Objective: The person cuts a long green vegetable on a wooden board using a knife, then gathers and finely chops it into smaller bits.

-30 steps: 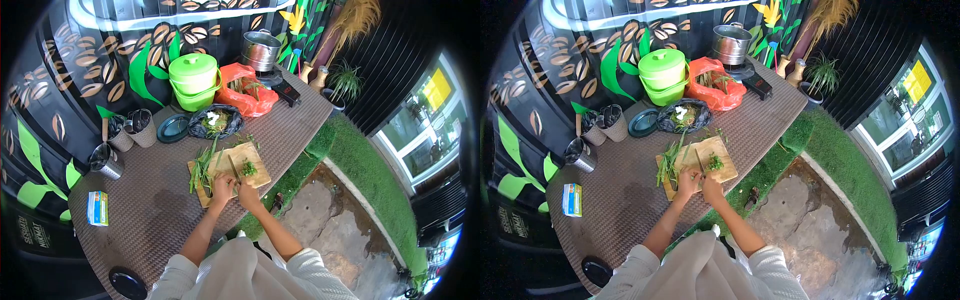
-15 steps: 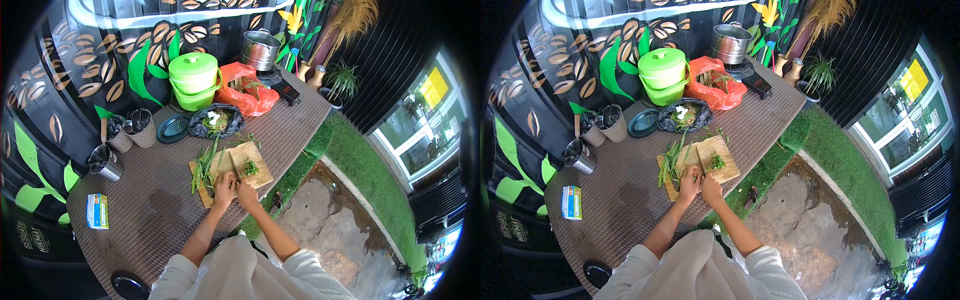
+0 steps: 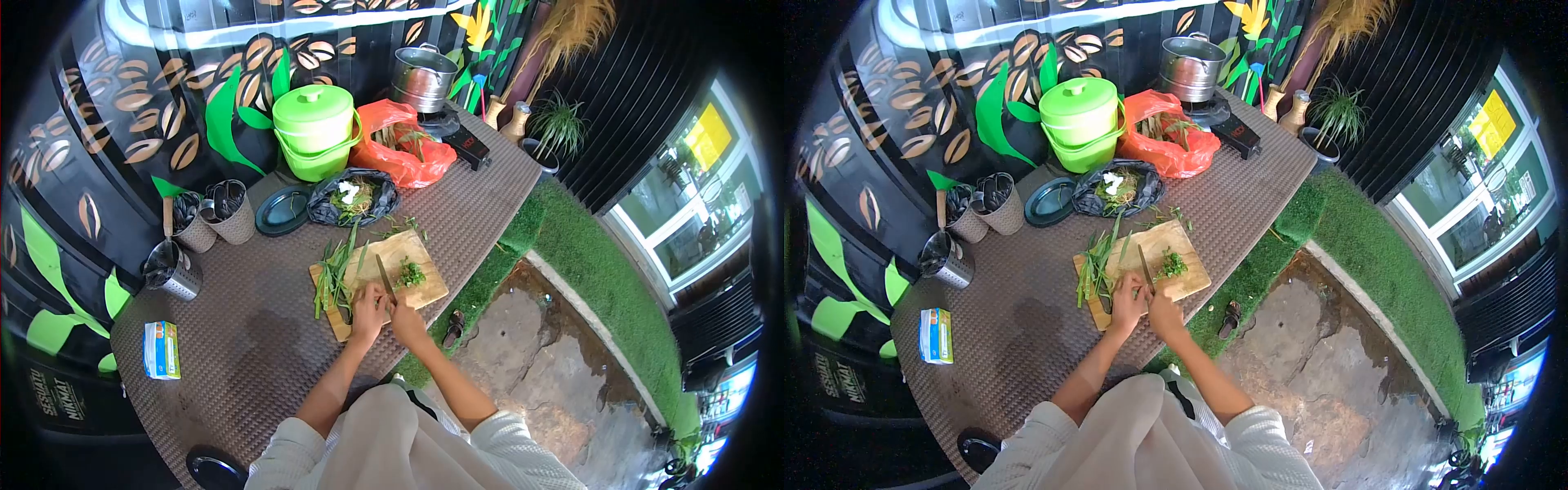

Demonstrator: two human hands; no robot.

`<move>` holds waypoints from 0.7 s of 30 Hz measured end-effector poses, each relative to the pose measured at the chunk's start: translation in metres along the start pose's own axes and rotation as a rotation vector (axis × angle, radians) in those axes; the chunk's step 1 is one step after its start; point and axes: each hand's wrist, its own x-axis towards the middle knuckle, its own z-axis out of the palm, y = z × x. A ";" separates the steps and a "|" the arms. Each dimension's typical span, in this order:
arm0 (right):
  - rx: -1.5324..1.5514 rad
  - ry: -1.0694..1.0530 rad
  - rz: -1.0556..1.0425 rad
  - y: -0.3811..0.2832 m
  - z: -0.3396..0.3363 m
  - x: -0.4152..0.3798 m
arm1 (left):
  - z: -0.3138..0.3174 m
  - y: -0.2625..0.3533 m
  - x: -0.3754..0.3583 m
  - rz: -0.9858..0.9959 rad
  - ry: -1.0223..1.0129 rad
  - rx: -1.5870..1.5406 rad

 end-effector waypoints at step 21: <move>-0.019 -0.017 0.009 0.006 -0.008 0.015 | -0.003 0.005 0.006 -0.066 0.104 -0.186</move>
